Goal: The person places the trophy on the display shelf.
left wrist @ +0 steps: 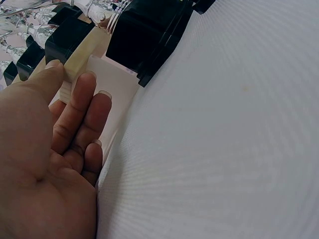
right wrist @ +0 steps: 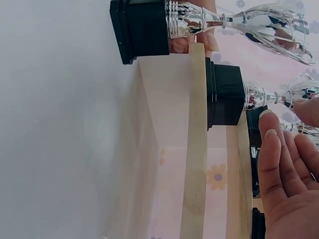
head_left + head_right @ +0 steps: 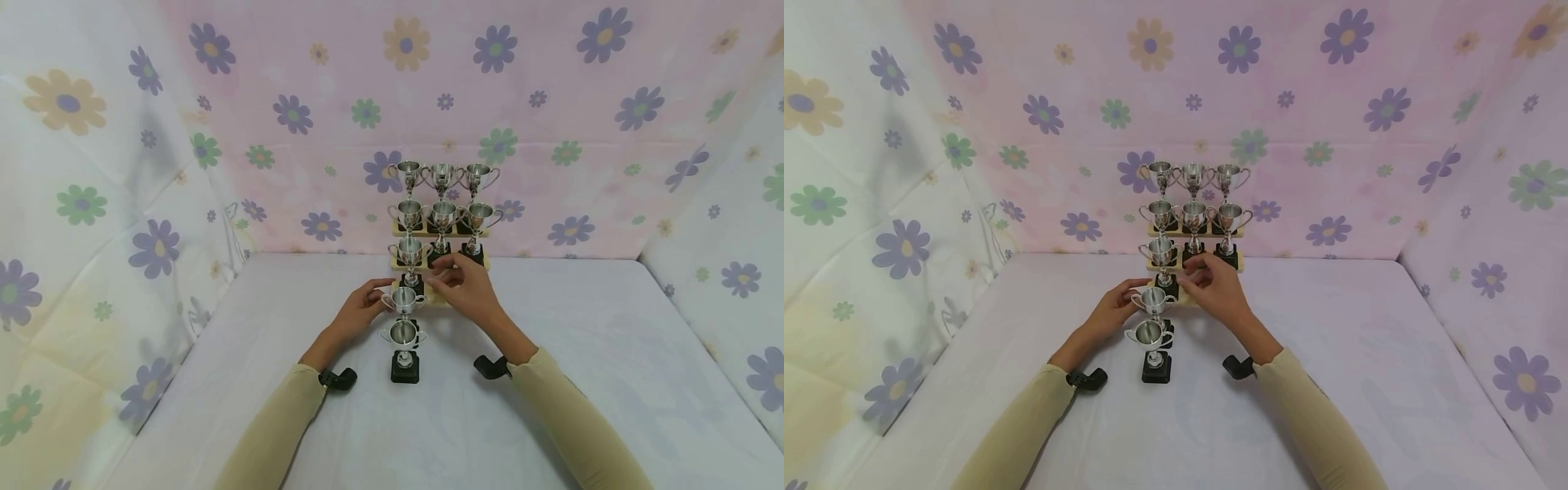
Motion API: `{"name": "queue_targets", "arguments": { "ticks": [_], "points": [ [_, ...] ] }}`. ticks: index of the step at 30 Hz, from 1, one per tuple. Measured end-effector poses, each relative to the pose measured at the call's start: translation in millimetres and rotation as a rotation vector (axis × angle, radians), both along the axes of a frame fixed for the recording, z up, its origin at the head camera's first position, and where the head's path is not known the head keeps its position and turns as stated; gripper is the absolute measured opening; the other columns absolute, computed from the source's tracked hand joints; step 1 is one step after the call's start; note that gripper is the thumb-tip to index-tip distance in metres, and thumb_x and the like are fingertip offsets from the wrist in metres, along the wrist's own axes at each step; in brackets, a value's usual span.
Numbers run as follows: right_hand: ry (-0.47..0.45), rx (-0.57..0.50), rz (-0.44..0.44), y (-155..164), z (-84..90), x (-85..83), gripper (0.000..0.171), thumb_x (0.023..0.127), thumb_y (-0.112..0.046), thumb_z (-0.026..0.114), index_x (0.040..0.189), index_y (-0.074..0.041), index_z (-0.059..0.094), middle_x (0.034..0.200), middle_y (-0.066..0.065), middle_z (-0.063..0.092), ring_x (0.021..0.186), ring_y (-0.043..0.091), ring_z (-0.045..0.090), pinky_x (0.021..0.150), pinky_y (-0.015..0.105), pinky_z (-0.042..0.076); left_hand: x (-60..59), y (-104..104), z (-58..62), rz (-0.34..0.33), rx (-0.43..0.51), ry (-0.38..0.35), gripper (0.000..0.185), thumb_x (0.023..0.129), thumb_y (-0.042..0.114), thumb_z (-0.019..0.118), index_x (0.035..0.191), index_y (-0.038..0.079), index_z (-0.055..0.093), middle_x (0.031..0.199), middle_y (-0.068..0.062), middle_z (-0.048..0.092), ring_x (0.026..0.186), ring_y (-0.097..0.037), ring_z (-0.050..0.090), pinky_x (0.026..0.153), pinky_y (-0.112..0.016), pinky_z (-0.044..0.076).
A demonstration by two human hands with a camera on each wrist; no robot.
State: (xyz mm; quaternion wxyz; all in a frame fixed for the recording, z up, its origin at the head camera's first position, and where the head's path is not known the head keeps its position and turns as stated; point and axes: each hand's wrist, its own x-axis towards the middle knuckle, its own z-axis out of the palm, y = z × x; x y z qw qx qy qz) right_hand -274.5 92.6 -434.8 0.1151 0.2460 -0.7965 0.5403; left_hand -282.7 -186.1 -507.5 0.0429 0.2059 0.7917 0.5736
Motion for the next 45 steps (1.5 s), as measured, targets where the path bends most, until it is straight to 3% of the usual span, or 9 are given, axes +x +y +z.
{"name": "queue_targets", "arguments": {
  "ticks": [7, 12, 25, 32, 45],
  "points": [
    [0.036, 0.022, 0.029, 2.5, -3.3, 6.6, 0.018, 0.097, -0.004, 0.078, 0.115, -0.003, 0.073, 0.101, 0.009, 0.073, 0.077, 0.021, 0.071, 0.069, 0.027, 0.055, -0.2, -0.2, -1.2, -0.003, 0.004, 0.001, 0.048, 0.11, 0.012, 0.061, 0.156, 0.01, 0.05, 0.105, -0.012, 0.076, 0.099, -0.029, 0.074, 0.097, -0.035, 0.049],
    [0.008, 0.031, 0.088, 2.8, -7.5, 8.4, 0.013, 0.098, -0.002, 0.075, 0.11, -0.004, 0.077, 0.096, 0.011, 0.077, 0.073, 0.023, 0.07, 0.065, 0.03, 0.054, -1.6, -1.1, -2.0, -0.008, 0.004, 0.005, 0.049, 0.11, 0.013, 0.061, 0.157, 0.01, 0.049, 0.104, -0.012, 0.076, 0.101, -0.031, 0.074, 0.098, -0.035, 0.049],
    [-0.022, 0.149, 0.243, -2.7, -19.8, 11.6, 0.025, 0.092, 0.004, 0.074, 0.113, -0.008, 0.079, 0.103, 0.005, 0.077, 0.074, 0.014, 0.069, 0.068, 0.029, 0.057, -0.9, -0.3, -2.3, 0.005, 0.007, 0.006, 0.049, 0.109, 0.016, 0.063, 0.156, 0.01, 0.051, 0.104, -0.013, 0.076, 0.097, -0.021, 0.073, 0.096, -0.037, 0.048],
    [-0.011, 0.243, 0.259, -9.1, -25.1, 14.8, 0.014, 0.091, -0.01, 0.083, 0.104, -0.011, 0.08, 0.081, -0.003, 0.073, 0.068, 0.009, 0.066, 0.063, 0.028, 0.054, -0.1, -0.2, -0.9, 0.008, -0.001, 0.002, 0.047, 0.109, 0.016, 0.062, 0.155, 0.013, 0.051, 0.104, -0.011, 0.076, 0.097, -0.017, 0.072, 0.096, -0.036, 0.049],
    [-0.01, 0.264, 0.199, -21.0, -29.1, 19.9, 0.016, 0.091, -0.013, 0.085, 0.106, -0.009, 0.081, 0.084, -0.002, 0.076, 0.068, 0.006, 0.065, 0.063, 0.026, 0.052, 0.0, 0.2, -0.4, 0.008, -0.017, 0.011, 0.048, 0.109, 0.014, 0.062, 0.156, 0.01, 0.05, 0.103, -0.012, 0.076, 0.097, -0.017, 0.073, 0.097, -0.038, 0.048]
  ]
}}
